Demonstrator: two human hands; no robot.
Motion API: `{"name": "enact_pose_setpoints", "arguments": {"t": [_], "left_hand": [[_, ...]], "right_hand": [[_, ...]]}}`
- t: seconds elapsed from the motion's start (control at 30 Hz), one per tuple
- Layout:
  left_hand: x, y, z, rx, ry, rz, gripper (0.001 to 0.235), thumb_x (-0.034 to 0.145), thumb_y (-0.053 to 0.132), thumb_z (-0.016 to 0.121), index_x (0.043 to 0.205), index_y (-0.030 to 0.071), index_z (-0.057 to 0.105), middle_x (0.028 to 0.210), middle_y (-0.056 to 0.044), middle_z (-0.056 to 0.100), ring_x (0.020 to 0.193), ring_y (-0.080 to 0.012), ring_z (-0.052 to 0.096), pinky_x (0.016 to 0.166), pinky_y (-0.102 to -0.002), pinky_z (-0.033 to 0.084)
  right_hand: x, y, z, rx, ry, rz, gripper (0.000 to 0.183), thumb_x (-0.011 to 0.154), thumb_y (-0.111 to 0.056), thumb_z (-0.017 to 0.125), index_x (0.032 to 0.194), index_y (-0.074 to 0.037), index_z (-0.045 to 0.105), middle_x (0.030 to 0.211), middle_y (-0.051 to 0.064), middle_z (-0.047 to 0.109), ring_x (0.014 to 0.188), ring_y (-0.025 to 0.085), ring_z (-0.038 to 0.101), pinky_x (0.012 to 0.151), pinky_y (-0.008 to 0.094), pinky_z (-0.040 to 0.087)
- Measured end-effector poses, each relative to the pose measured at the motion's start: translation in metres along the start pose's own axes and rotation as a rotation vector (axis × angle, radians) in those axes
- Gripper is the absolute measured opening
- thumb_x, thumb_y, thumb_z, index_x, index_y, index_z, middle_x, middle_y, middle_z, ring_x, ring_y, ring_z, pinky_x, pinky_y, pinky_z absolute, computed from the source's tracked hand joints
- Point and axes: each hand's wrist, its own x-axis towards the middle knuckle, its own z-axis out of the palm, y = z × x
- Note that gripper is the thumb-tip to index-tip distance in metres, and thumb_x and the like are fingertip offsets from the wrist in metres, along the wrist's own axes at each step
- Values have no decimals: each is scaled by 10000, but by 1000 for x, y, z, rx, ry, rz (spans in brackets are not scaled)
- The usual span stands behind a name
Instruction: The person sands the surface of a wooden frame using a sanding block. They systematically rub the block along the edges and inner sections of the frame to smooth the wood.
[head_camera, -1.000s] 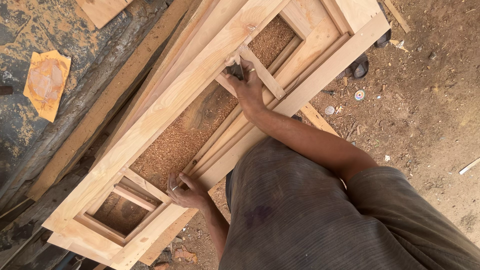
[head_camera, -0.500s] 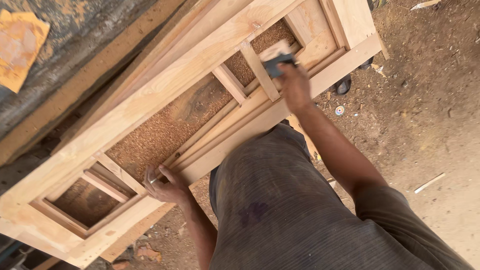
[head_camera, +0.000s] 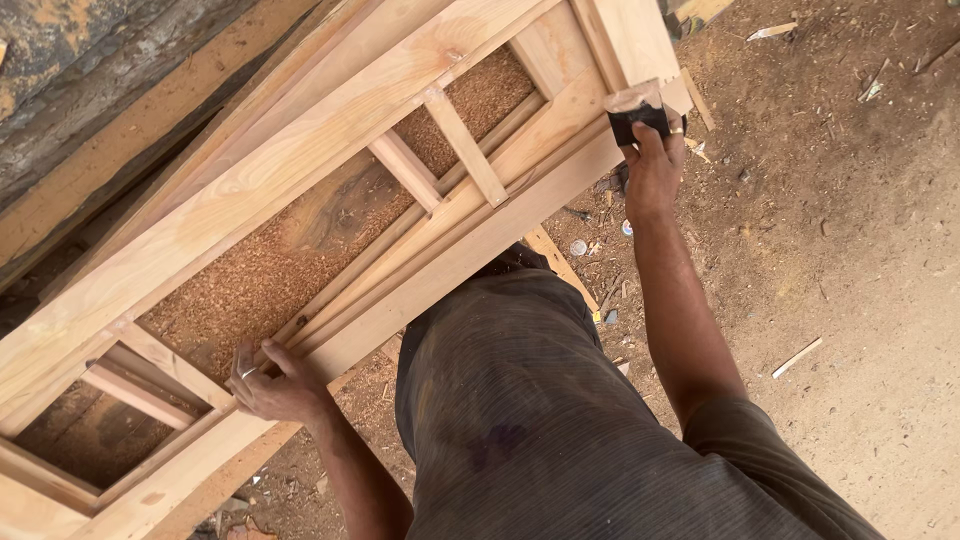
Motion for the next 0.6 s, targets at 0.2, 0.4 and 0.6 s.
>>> {"name": "enact_pose_setpoints", "arguments": {"t": [0.2,0.4,0.6], "left_hand": [[-8,-16,6,55,-10,6,575,1133,616,555,1094,93,788,1077,-75,785,935,-193,716,898,-506,511],[-6,-20,9,46,-21,-8,510,1124,564,564,1109,104,783,1091,-68,784,959,-195,706,935,-513,494],[-10,10,6,38,-64,-202,300,1069,387,709,1115,103,792,1011,-76,766,899,-213,672,945,-522,472]], "right_hand": [[41,-35,2,-337,-191,-361,304,1118,-93,606,1411,-14,607,1105,105,617,940,159,540,787,314,484],[83,-64,17,-885,-184,-645,294,1087,-111,576,1366,-109,666,1089,91,721,945,163,651,812,319,565],[146,-55,65,-991,-271,-1114,313,1080,-80,597,1381,-85,683,1293,120,688,1118,314,654,957,443,571]]}}
